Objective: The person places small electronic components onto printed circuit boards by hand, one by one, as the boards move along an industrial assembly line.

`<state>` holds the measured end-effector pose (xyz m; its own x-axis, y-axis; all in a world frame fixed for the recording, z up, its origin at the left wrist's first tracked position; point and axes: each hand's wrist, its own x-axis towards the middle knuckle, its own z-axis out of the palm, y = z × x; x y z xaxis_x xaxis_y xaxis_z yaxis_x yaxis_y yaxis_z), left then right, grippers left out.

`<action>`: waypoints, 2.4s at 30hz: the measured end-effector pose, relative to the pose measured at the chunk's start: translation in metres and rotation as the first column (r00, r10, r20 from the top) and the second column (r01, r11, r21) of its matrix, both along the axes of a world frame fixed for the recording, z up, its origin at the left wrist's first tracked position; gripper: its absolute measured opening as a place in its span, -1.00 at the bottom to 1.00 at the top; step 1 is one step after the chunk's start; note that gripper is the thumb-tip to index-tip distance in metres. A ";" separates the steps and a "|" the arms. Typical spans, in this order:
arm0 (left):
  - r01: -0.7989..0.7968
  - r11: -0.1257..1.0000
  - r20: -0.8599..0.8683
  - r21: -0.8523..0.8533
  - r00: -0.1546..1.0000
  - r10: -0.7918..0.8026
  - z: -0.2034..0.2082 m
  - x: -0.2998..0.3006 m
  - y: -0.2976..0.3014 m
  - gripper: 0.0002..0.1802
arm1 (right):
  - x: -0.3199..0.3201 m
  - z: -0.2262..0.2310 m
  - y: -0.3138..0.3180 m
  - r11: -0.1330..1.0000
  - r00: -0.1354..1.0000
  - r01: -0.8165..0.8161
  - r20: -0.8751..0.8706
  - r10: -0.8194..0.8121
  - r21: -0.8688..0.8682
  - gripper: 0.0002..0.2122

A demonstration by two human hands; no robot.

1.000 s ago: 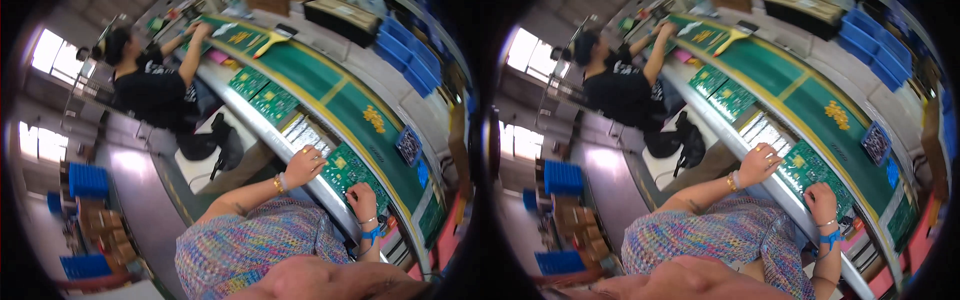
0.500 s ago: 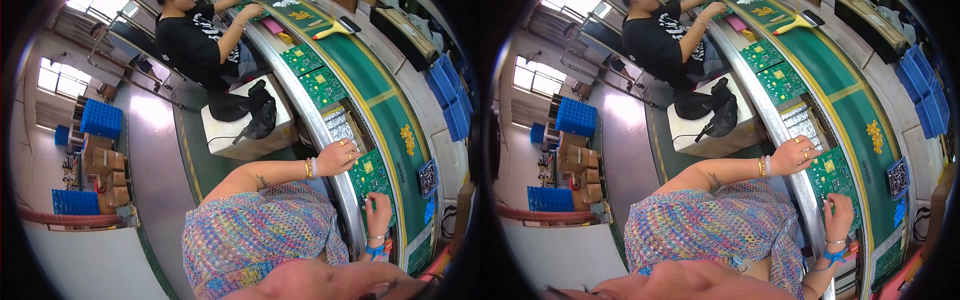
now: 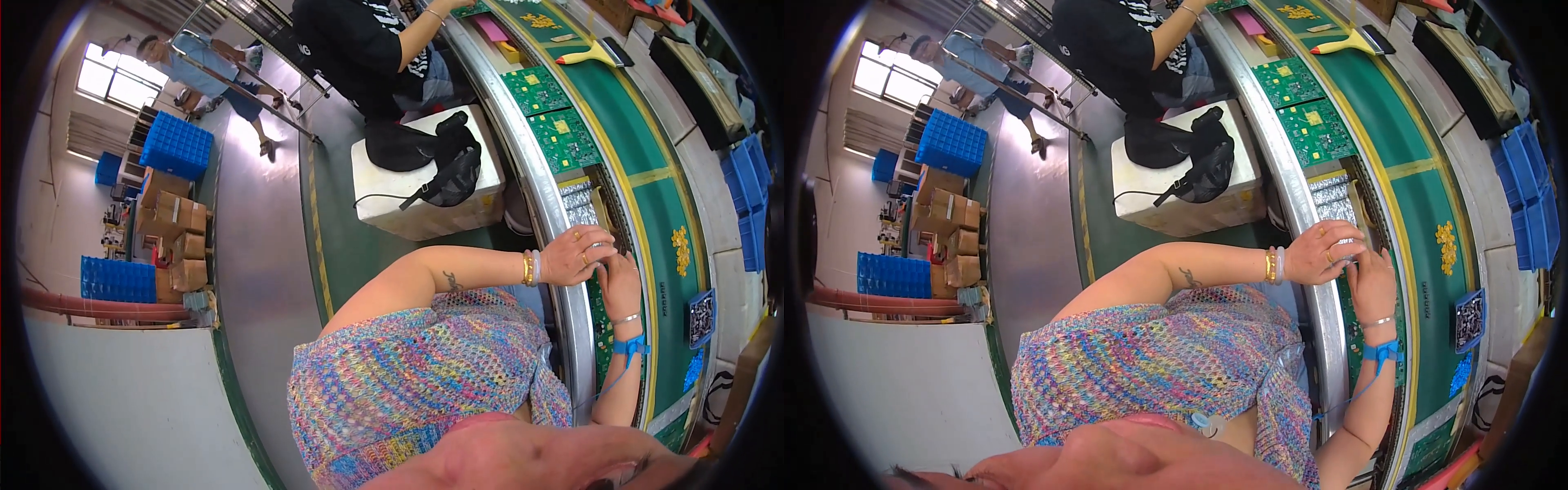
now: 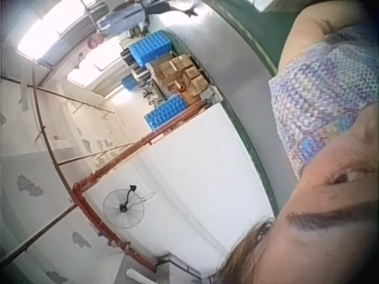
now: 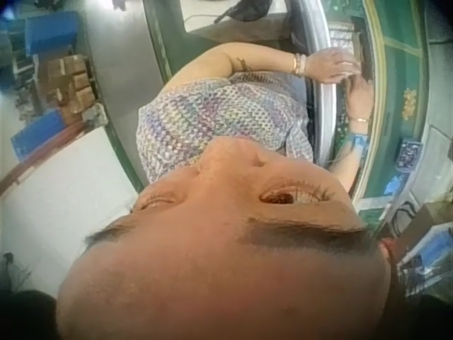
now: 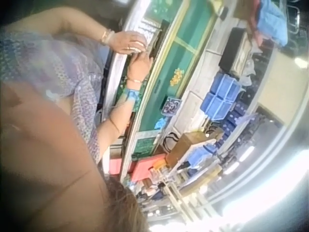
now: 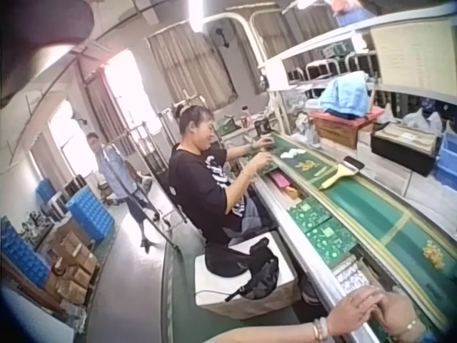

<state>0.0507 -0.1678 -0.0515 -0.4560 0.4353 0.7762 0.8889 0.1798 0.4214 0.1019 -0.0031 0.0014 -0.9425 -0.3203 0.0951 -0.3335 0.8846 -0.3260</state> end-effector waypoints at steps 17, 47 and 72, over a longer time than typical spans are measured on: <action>0.116 0.992 0.097 -0.058 0.989 -0.110 0.008 -0.007 -0.009 -0.51 | 0.122 0.005 0.028 0.890 0.898 0.432 0.152 -0.412 -0.142 -0.67; -0.558 0.391 -0.276 -0.732 0.767 0.579 -0.008 -0.252 -0.130 -0.28 | 0.117 0.015 0.030 0.857 0.862 0.497 -0.032 -0.505 -0.135 -0.75; -0.728 0.661 0.271 -0.182 0.609 0.746 -0.040 -0.029 -0.159 -0.32 | 0.124 -0.027 0.055 0.474 0.753 0.633 0.345 -0.560 -0.612 -0.83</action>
<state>0.0213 -0.3270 -0.0918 -0.8389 -0.1199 0.5309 0.2774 0.7450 0.6066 0.2262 0.0523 -0.0258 -0.8955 0.4408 -0.0618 0.2506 0.3846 -0.8884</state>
